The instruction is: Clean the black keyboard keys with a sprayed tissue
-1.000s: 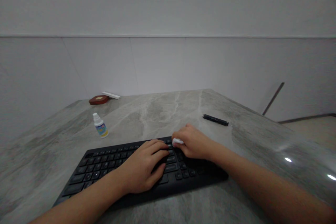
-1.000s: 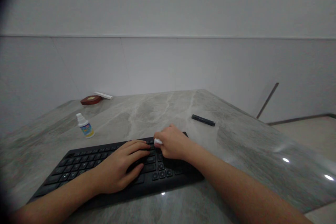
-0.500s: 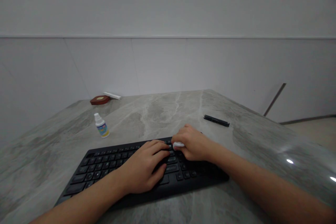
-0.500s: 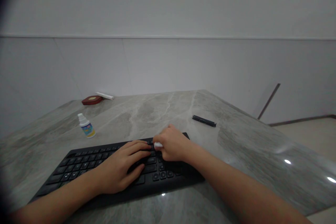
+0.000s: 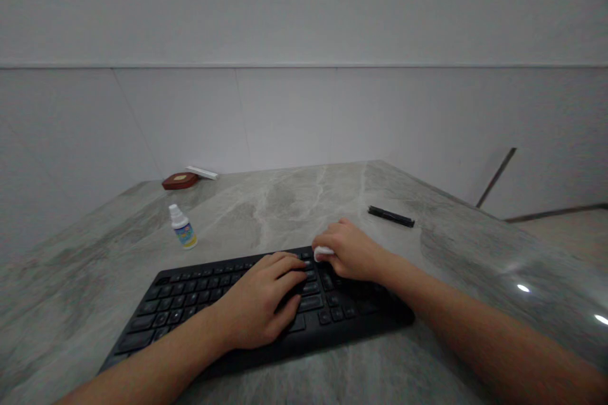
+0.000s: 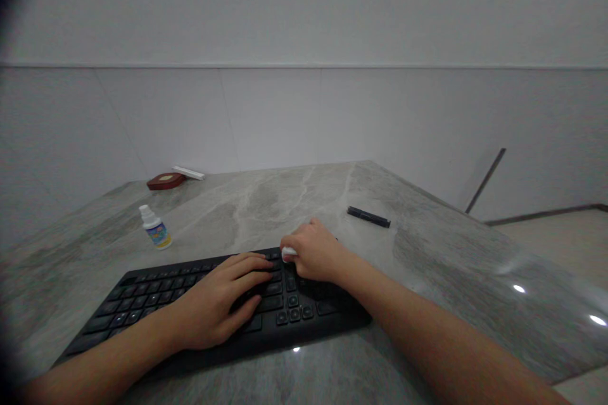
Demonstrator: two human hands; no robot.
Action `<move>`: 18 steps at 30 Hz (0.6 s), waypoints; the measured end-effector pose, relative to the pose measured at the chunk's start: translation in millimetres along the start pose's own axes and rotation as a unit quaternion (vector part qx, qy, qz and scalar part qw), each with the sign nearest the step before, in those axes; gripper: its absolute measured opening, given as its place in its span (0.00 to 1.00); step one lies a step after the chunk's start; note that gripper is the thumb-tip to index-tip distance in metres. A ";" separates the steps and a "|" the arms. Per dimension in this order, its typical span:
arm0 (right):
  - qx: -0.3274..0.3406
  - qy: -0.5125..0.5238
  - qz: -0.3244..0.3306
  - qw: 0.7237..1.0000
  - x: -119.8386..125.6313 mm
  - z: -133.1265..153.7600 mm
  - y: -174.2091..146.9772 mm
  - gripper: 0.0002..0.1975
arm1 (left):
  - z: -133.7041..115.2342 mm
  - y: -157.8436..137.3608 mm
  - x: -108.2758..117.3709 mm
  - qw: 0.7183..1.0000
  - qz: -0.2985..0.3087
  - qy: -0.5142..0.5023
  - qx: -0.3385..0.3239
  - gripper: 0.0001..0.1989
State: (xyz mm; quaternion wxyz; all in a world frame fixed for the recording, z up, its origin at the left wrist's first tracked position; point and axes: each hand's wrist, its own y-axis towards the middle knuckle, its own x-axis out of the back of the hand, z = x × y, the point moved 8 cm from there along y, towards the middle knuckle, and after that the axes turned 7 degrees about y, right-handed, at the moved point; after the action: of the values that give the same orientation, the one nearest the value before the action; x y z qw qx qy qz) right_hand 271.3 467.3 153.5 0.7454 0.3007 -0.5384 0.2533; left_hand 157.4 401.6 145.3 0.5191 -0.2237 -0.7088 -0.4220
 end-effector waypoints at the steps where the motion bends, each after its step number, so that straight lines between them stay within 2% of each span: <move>1: -0.005 0.001 -0.002 1.000 0.5 -1.9 -0.1 0.06 | 0.4 0.1 0.1 1.000 -0.001 0.001 0.002 0.16; 5: 0.017 0.020 0.027 0.999 -2.5 0.5 -2.1 0.04 | -0.5 1.4 1.2 1.000 0.000 0.003 -0.002 0.16; 9: -0.007 0.034 0.005 0.999 2.0 -3.5 -3.4 0.06 | -1.2 1.3 1.9 1.000 0.002 0.006 -0.001 0.16; 13: 0.041 0.077 0.032 0.996 -2.7 1.8 -4.0 0.06 | -0.5 -0.7 -0.9 1.000 0.007 0.006 0.000 0.17; 18: -0.001 0.071 -0.009 0.997 -0.3 -6.2 -3.8 0.06 | 1.6 -1.1 -3.1 1.000 0.011 0.005 0.005 0.17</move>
State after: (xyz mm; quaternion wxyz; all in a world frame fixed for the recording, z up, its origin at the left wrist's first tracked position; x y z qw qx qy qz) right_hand 277.9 469.1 151.1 0.7841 0.2859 -0.4821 0.2666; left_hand 156.7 402.7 141.9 0.5284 -0.2268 -0.7060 -0.4133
